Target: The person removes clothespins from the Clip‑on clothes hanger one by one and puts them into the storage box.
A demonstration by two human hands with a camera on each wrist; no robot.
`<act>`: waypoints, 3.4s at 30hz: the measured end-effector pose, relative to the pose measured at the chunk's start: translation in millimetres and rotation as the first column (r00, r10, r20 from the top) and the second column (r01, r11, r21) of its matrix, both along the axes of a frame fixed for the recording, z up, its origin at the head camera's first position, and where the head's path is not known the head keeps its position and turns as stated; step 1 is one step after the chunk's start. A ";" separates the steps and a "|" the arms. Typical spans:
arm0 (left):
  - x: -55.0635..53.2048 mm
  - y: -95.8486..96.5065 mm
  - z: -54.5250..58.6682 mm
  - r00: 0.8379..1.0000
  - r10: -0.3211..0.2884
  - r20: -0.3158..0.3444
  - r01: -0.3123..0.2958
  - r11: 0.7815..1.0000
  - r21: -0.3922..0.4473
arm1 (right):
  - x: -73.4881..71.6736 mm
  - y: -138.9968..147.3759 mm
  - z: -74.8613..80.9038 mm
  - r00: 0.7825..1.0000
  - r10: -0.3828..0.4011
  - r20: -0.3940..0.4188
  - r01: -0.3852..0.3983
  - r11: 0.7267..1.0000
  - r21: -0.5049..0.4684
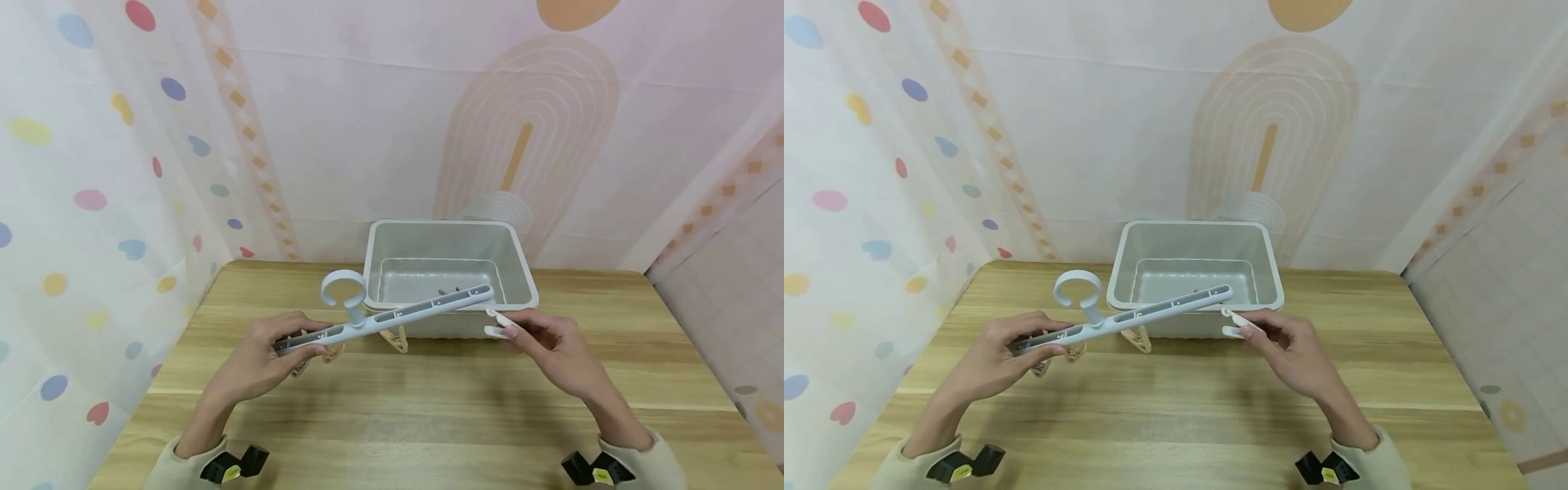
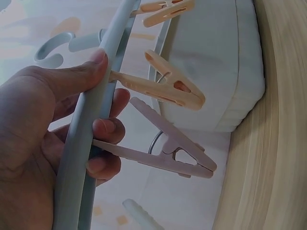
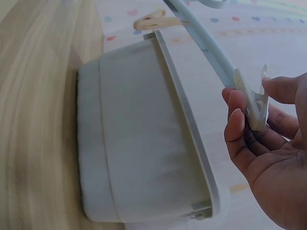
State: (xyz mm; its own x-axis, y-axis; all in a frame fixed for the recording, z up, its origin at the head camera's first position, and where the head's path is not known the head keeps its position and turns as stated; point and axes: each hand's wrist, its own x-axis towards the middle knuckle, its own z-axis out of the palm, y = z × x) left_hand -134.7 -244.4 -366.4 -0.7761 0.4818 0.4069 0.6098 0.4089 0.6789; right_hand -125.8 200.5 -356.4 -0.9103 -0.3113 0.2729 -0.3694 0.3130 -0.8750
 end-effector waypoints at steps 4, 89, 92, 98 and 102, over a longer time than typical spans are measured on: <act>-0.2 0.4 0.2 1.000 -0.002 0.019 0.002 1.000 0.003 | -2.6 6.5 6.8 0.999 -0.023 -0.038 0.024 1.000 0.018; -0.6 1.2 1.9 1.000 -0.006 0.018 0.006 1.000 -0.011 | -167.8 -6.7 66.7 0.996 0.021 -0.085 0.037 0.780 0.624; -0.5 1.4 1.3 1.000 -0.006 0.020 0.006 1.000 -0.011 | -170.8 -3.6 62.5 0.998 0.009 -0.061 0.032 0.770 0.637; 0.1 1.9 0.2 1.000 -0.014 0.022 0.014 1.000 0.000 | -167.9 0.4 61.1 0.999 -0.036 -0.016 0.038 0.772 0.635; 0.8 2.3 0.6 1.000 -0.013 0.021 0.014 1.000 -0.002 | -162.3 2.6 62.7 0.999 -0.044 0.000 0.035 0.790 0.612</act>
